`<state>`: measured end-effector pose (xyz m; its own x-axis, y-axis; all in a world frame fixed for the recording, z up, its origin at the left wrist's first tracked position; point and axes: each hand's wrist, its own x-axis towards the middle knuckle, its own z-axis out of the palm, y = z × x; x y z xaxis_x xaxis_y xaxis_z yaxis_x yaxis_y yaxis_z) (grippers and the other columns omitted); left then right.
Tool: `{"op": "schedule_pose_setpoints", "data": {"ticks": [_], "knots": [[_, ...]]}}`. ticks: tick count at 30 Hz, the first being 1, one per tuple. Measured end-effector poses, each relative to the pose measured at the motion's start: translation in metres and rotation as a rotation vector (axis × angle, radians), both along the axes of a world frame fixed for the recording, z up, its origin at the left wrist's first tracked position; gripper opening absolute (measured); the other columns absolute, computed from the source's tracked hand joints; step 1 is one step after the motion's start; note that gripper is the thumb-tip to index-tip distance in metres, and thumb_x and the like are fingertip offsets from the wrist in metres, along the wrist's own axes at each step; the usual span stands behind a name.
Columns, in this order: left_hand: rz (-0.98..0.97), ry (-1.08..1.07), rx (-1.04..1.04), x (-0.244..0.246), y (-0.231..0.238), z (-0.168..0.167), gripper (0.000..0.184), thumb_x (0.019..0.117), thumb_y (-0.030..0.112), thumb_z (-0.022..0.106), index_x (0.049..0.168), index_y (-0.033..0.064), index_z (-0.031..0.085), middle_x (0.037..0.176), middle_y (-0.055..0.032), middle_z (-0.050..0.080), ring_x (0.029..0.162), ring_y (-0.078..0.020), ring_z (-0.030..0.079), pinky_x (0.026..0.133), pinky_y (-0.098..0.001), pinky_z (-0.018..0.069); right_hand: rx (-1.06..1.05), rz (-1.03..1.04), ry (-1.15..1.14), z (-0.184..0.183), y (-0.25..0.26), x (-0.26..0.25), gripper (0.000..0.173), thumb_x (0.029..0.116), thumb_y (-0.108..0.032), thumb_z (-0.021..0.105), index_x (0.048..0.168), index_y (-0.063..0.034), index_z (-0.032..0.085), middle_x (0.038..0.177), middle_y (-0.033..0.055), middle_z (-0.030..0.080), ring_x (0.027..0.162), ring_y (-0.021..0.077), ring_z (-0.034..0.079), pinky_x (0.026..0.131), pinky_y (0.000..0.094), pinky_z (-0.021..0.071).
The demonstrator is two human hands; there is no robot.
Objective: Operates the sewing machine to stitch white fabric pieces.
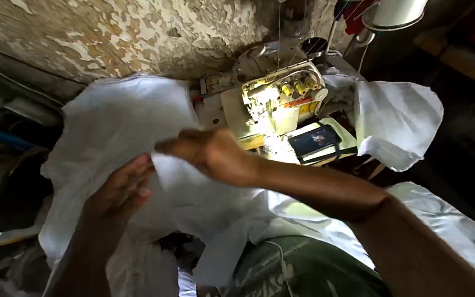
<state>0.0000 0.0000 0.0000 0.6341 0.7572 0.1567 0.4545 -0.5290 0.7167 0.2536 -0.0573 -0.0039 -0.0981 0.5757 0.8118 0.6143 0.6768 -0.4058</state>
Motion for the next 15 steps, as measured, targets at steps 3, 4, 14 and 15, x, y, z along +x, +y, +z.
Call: {"op": "schedule_pose_setpoints", "data": {"ticks": [3, 4, 14, 15], "knots": [[-0.014, -0.197, 0.075, 0.047, -0.010, 0.005, 0.031, 0.1001, 0.028, 0.060, 0.123, 0.0069, 0.064, 0.107, 0.0149, 0.068, 0.094, 0.0089, 0.063, 0.086, -0.0142, 0.0535, -0.093, 0.118, 0.040, -0.019, -0.004, -0.005, 0.027, 0.0894, 0.009, 0.062, 0.111, 0.0014, 0.076, 0.088, 0.0181, 0.071, 0.071, 0.0301, 0.070, 0.058, 0.0443, 0.0560], [-0.001, -0.198, 0.114, 0.058, -0.011, 0.005, 0.020, 0.1001, 0.021, 0.060, 0.112, 0.0064, 0.066, 0.095, 0.0168, 0.067, 0.085, 0.0119, 0.061, 0.080, -0.0110, 0.0527, -0.127, 0.144, 0.055, -0.019, -0.006, 0.001, 0.025, 0.0920, 0.008, 0.061, 0.112, 0.0034, 0.075, 0.093, 0.0184, 0.073, 0.078, 0.0304, 0.073, 0.064, 0.0452, 0.0582], [0.040, -0.220, 0.289, 0.058, -0.006, -0.004, 0.019, 0.1032, 0.021, 0.058, 0.110, 0.0063, 0.068, 0.103, 0.0103, 0.070, 0.093, 0.0066, 0.064, 0.084, -0.0171, 0.0547, -0.588, 0.297, -0.027, -0.071, -0.040, 0.097, 0.015, 0.0956, -0.017, 0.069, 0.094, -0.0024, 0.072, 0.073, 0.0074, 0.068, 0.068, 0.0174, 0.066, 0.064, 0.0404, 0.0534], [0.071, -0.227, 0.299, 0.051, -0.006, -0.003, 0.016, 0.1032, 0.022, 0.058, 0.110, 0.0116, 0.068, 0.104, 0.0141, 0.070, 0.093, 0.0072, 0.064, 0.083, -0.0165, 0.0548, -0.634, 0.327, 0.019, -0.081, -0.043, 0.105, 0.017, 0.0962, -0.018, 0.069, 0.094, -0.0016, 0.073, 0.074, 0.0063, 0.068, 0.069, 0.0134, 0.065, 0.066, 0.0362, 0.0530]]}}
